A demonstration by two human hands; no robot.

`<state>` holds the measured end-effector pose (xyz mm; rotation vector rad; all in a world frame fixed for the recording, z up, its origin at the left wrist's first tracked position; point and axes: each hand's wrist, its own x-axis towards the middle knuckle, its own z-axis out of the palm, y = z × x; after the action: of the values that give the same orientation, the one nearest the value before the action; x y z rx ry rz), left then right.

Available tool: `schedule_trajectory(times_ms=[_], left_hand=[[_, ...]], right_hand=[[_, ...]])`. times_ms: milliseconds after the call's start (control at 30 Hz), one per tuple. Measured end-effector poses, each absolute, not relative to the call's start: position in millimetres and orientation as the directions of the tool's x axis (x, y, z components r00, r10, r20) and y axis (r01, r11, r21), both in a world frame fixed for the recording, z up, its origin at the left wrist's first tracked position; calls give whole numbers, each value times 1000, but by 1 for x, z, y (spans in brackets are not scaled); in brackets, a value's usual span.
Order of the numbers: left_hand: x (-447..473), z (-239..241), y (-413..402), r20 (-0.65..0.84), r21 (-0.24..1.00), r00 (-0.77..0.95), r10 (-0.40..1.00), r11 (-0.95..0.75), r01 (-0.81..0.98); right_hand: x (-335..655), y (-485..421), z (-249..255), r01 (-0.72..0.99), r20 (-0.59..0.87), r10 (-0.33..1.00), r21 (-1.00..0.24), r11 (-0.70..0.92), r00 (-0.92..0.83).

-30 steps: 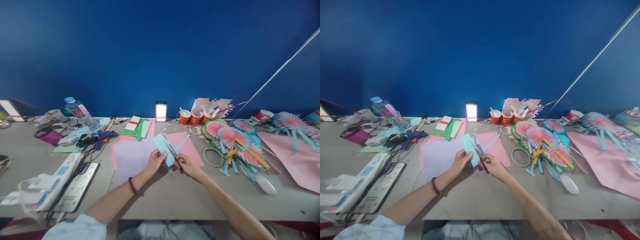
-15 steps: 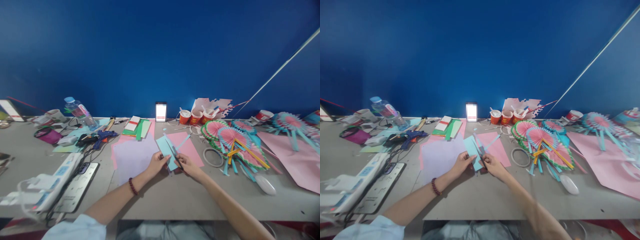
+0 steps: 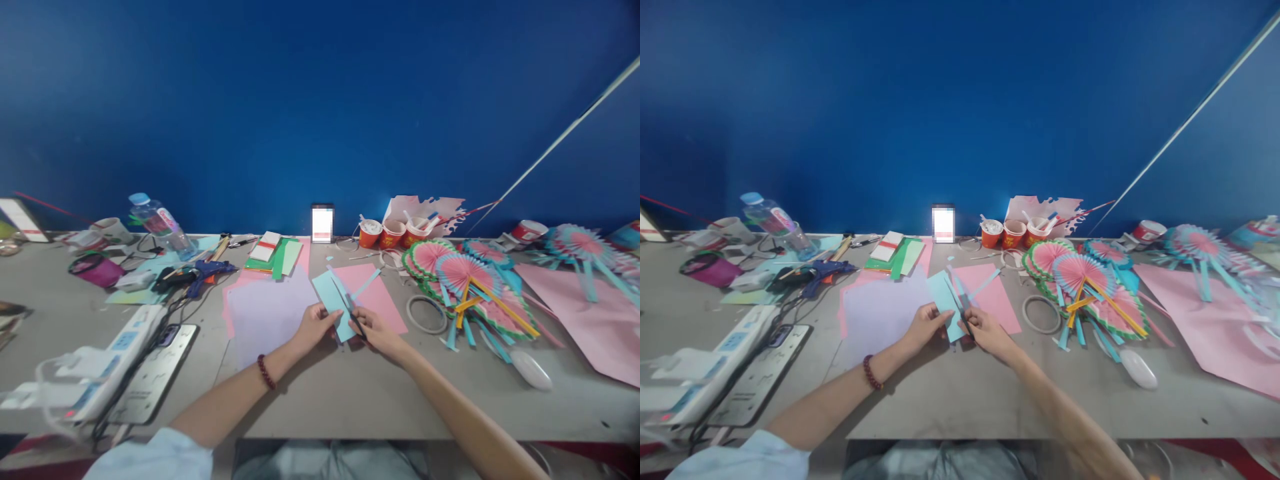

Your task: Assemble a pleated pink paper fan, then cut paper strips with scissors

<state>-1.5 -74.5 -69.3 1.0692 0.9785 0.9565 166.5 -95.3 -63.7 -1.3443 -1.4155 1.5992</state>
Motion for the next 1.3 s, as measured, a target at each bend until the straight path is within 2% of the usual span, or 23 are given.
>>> schedule_trajectory(times_ms=[1000,1300], left_hand=[[-4,-75,-72,-147,977,284,948,184,-106],[-4,-77,-72,-142,978,294,945,180,-109]], right_hand=[[170,-93,-76,232,-255,910,-955,-184,-328],[168,-93,-69,264,-299,906,-939,-222,-301]])
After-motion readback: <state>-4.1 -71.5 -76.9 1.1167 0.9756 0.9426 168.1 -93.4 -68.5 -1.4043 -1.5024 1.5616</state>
